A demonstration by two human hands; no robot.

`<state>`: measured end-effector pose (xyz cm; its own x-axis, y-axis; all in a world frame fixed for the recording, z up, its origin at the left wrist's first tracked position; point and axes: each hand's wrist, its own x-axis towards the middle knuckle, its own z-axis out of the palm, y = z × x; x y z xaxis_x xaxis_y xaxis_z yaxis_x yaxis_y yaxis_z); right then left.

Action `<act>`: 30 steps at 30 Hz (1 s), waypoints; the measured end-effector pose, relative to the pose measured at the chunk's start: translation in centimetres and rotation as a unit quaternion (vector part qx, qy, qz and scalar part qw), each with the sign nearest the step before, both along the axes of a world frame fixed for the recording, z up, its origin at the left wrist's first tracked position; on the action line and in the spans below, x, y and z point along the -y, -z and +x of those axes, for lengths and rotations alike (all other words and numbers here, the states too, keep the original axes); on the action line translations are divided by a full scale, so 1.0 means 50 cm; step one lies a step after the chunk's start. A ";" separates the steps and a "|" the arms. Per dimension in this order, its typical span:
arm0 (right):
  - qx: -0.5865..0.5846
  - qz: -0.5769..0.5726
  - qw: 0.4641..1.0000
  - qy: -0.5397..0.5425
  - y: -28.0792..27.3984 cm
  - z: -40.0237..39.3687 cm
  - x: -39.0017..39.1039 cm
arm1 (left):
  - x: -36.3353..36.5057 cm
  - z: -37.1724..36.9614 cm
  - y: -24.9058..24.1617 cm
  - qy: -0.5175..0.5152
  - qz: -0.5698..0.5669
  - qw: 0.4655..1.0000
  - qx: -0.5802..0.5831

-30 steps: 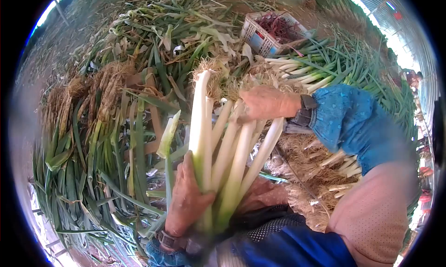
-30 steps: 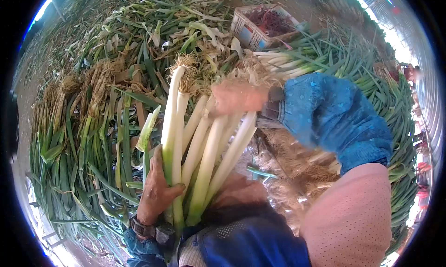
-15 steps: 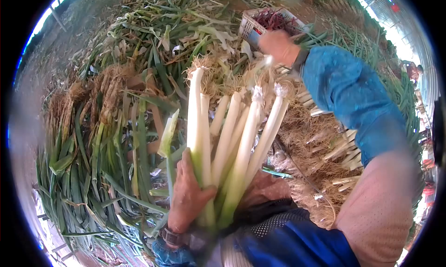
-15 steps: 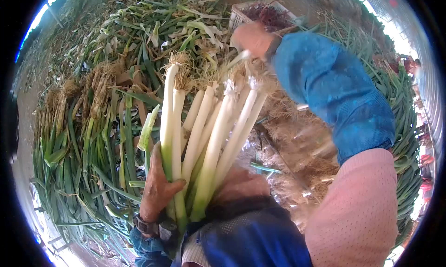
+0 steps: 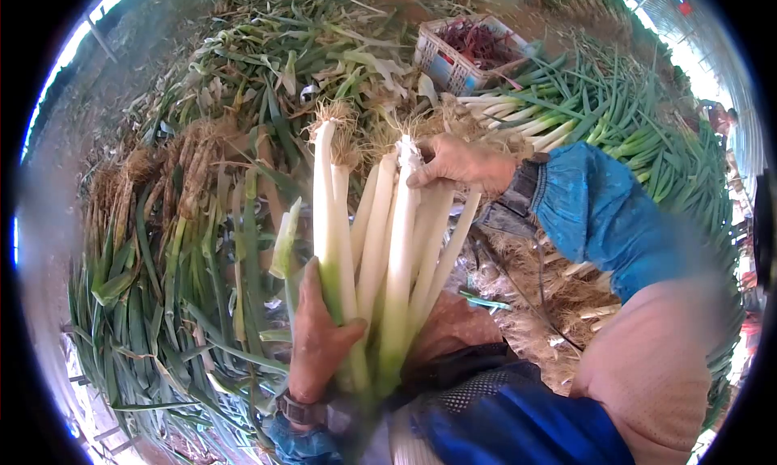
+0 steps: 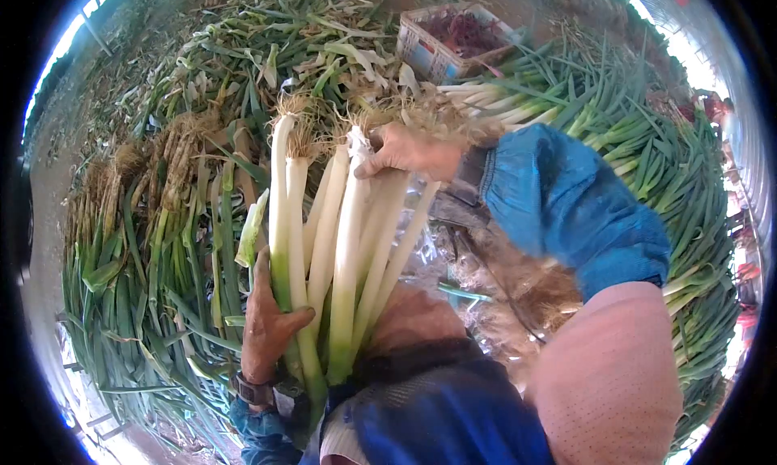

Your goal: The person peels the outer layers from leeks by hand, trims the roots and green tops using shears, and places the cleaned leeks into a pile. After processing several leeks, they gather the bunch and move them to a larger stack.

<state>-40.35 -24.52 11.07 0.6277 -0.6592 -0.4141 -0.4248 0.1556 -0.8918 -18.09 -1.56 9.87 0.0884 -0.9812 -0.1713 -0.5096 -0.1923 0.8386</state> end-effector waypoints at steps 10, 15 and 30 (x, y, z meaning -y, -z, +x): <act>0.007 -0.061 0.997 -0.036 -0.028 -0.011 0.000 | 0.006 0.012 -0.003 -0.003 -0.010 1.000 -0.022; 0.043 -0.044 0.997 -0.044 -0.049 0.020 -0.021 | 0.010 0.013 0.011 -0.010 -0.032 0.999 -0.002; -0.099 -0.445 0.884 -0.103 -0.002 0.013 0.002 | 0.007 0.014 0.000 0.008 -0.011 1.000 -0.018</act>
<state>-39.69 -24.62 11.17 0.7455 -0.6594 0.0968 -0.5236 -0.6693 -0.5272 -17.41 -1.92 9.86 0.0677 -0.9861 -0.1517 -0.4814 -0.1655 0.8607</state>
